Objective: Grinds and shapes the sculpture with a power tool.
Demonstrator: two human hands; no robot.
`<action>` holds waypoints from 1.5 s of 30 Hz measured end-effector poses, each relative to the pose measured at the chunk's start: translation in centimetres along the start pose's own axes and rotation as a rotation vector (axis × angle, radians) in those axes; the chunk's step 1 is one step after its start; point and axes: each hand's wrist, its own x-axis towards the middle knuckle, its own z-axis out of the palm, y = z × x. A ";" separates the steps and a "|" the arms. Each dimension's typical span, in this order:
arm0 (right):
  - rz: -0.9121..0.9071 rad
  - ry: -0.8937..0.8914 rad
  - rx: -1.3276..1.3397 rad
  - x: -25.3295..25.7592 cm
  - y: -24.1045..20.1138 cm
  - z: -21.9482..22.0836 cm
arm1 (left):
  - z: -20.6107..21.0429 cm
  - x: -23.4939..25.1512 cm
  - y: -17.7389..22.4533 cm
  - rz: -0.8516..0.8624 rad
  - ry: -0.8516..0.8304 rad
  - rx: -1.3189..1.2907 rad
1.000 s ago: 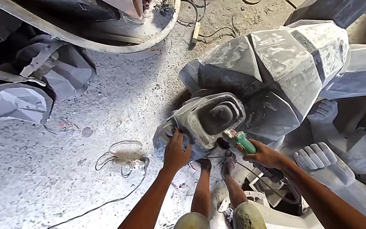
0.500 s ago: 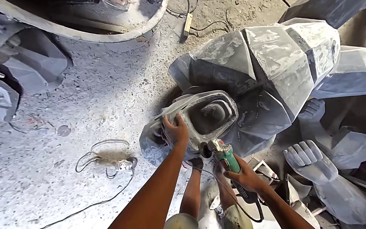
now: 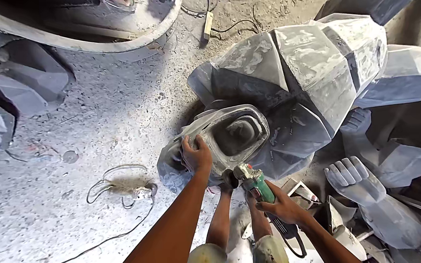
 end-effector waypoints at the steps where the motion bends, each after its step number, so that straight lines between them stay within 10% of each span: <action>1: 0.004 -0.007 -0.012 0.3 0.0 -0.1 | 0.0 0.0 0.0 -0.002 -0.001 0.006; 16: 0.441 0.376 -0.970 1.1 -3.3 -1.4 | -0.3 -0.1 0.3 -0.013 -0.037 -0.018; 26: 0.144 0.152 -0.422 1.2 0.3 -1.9 | -0.2 -0.2 0.2 -0.014 -0.016 -0.007; 45: 0.357 0.509 -1.066 1.2 0.5 -1.2 | -0.4 -0.2 0.0 -0.006 -0.017 -0.041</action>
